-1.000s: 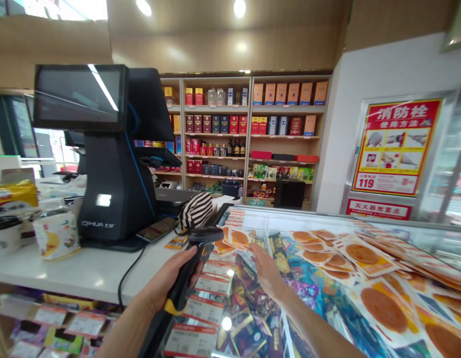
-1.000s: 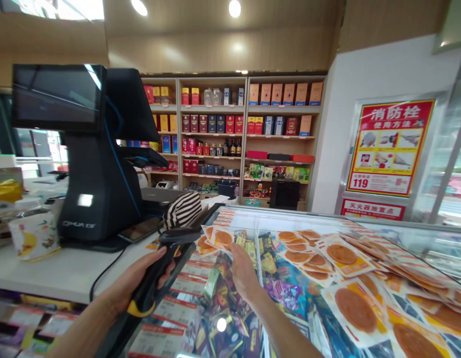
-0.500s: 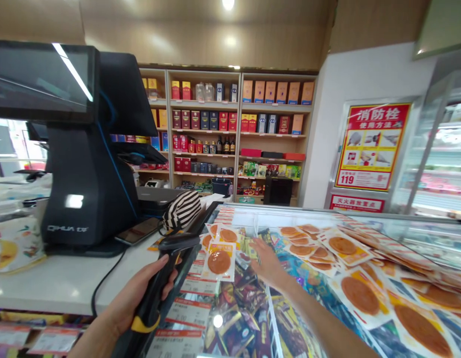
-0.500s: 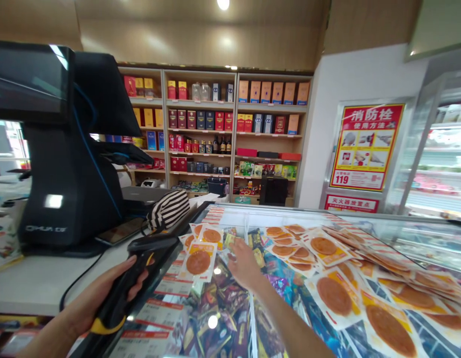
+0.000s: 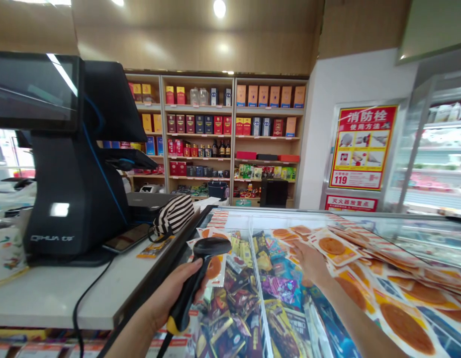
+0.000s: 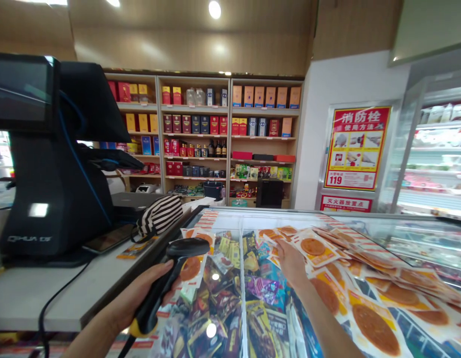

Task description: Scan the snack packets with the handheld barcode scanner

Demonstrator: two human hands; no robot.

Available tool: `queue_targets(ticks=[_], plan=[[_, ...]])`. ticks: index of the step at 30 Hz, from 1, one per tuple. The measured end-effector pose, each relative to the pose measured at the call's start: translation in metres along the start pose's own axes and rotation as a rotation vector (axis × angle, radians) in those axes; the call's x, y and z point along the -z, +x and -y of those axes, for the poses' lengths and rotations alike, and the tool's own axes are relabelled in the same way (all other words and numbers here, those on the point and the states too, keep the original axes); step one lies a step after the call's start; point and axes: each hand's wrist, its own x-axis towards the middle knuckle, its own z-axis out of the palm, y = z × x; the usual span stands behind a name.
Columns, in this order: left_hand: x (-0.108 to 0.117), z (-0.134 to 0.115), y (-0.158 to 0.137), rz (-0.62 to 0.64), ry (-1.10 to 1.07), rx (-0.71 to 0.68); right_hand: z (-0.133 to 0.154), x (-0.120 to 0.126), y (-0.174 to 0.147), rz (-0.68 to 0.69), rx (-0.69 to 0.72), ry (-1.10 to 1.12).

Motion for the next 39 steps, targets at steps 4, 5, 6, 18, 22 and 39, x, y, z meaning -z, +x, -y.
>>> queue_targets(ticks=[4, 5, 6, 18, 22, 39], plan=[[-0.026, 0.0, 0.002, 0.068, 0.0, 0.01, 0.005, 0.01, 0.001, -0.17, -0.41, 0.601], [-0.031, 0.0, 0.003, 0.082, -0.004, 0.008, 0.009, 0.01, 0.001, -0.172, -0.506, 0.794], [-0.036, -0.001, 0.003, 0.103, -0.008, 0.01, 0.013, 0.01, 0.0, -0.17, -0.576, 0.977], [-0.056, -0.004, 0.008, 0.302, -0.016, -0.031, 0.034, -0.015, -0.005, -0.143, -0.536, 1.468], [-0.057, -0.003, 0.007, 0.316, -0.047, -0.037, 0.032, -0.019, -0.005, -0.143, -0.534, 1.451], [0.017, -0.009, -0.005, -0.111, -0.002, -0.042, 0.089, -0.051, -0.002, -0.105, -0.011, 0.463]])
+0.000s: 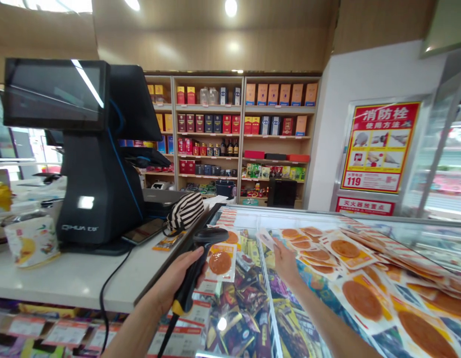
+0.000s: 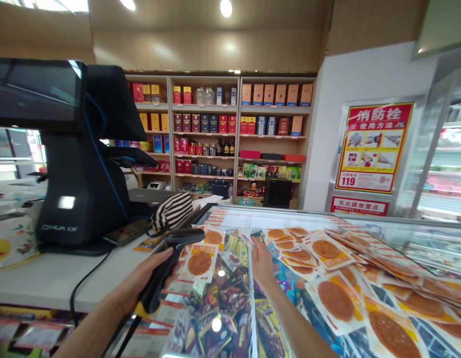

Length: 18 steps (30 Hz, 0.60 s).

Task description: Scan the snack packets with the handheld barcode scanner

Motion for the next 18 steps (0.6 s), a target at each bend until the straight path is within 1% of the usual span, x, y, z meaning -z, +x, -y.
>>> queue_targets(ticks=[4, 6, 8, 11, 14, 18], plan=[[0.025, -0.001, -0.011, -0.167, 0.023, -0.018, 0.033, -0.031, -0.011, 0.105, 0.152, 0.006], [0.036, 0.001, -0.014, -0.211, 0.008, -0.019, 0.045, -0.041, -0.017, 0.17, 0.211, 0.016], [0.046, 0.003, -0.015, -0.214, -0.014, 0.001, 0.053, -0.047, -0.024, 0.257, 0.28, 0.028], [0.057, 0.005, -0.015, -0.195, -0.048, 0.023, 0.06, -0.049, -0.032, 0.383, 0.36, 0.017], [0.061, 0.007, -0.014, -0.19, -0.068, 0.024, 0.064, -0.047, -0.039, 0.465, 0.361, -0.041], [0.061, 0.01, -0.009, -0.18, -0.072, 0.023, 0.071, -0.04, -0.042, 0.524, 0.355, -0.075]])
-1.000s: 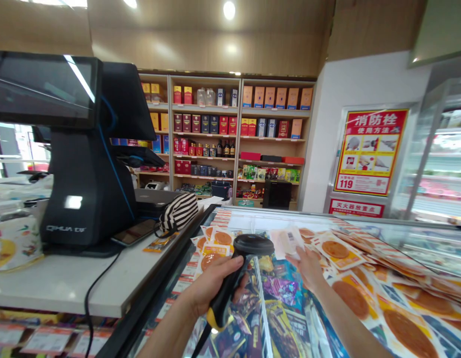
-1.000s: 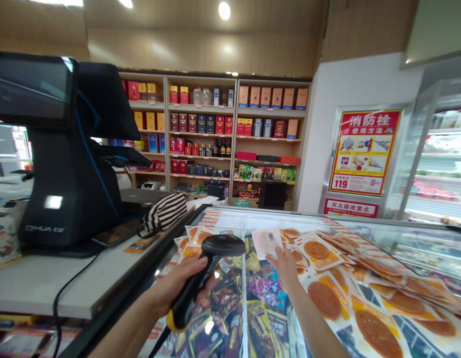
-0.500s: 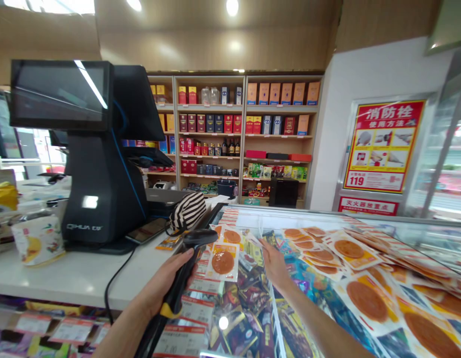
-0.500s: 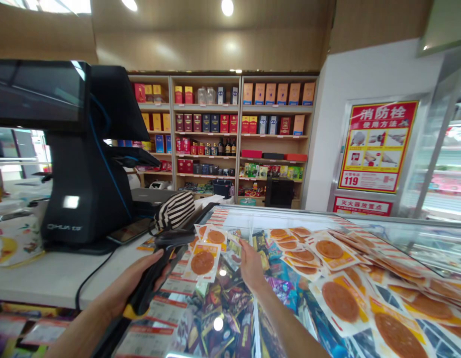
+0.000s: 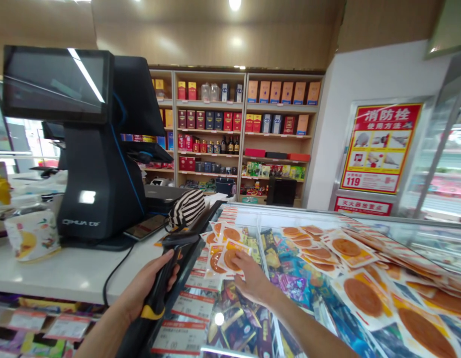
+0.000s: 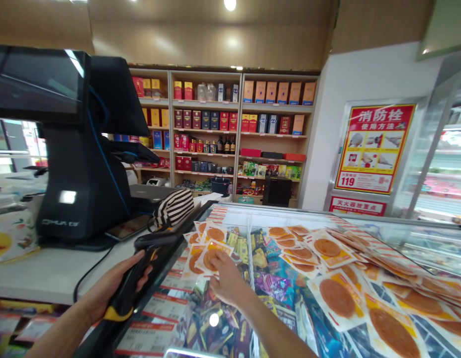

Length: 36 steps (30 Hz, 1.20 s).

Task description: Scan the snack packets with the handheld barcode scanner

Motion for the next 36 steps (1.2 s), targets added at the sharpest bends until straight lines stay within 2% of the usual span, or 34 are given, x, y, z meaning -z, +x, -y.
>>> queue_targets(ticks=[3, 5, 11, 15, 18, 22, 25, 27, 29, 32, 36], plan=[[-0.006, 0.001, 0.003, 0.007, 0.014, 0.019, -0.005, 0.011, -0.002, 0.017, -0.041, -0.029], [-0.014, 0.002, 0.003, 0.037, 0.024, 0.016, -0.02, 0.025, -0.005, -0.008, -0.108, -0.073], [-0.051, 0.001, 0.0, 0.111, 0.059, 0.043, -0.101, 0.093, -0.041, -0.202, -0.358, -0.383], [-0.078, 0.003, 0.001, 0.188, 0.052, -0.009, -0.142, 0.125, -0.075, -0.176, -0.474, -0.531], [-0.098, 0.005, -0.001, 0.244, 0.065, -0.028, -0.149, 0.127, -0.086, -0.165, -0.495, -0.534], [-0.117, 0.006, -0.004, 0.305, 0.086, -0.027, -0.146, 0.121, -0.084, -0.251, -0.526, -0.545], [-0.123, 0.007, -0.005, 0.3, 0.094, 0.006, -0.146, 0.124, -0.083, -0.311, -0.514, -0.591], [-0.122, 0.007, -0.004, 0.294, 0.094, 0.025, -0.145, 0.13, -0.082, -0.405, -0.509, -0.622], [-0.119, 0.007, -0.004, 0.297, 0.082, 0.03, -0.142, 0.137, -0.08, -0.555, -0.555, -0.607], [-0.113, 0.005, -0.007, 0.321, 0.061, 0.025, -0.136, 0.139, -0.072, -0.718, -0.653, -0.451], [-0.107, 0.002, -0.016, 0.402, 0.07, 0.03, -0.133, 0.12, -0.056, -0.777, -0.721, -0.029]])
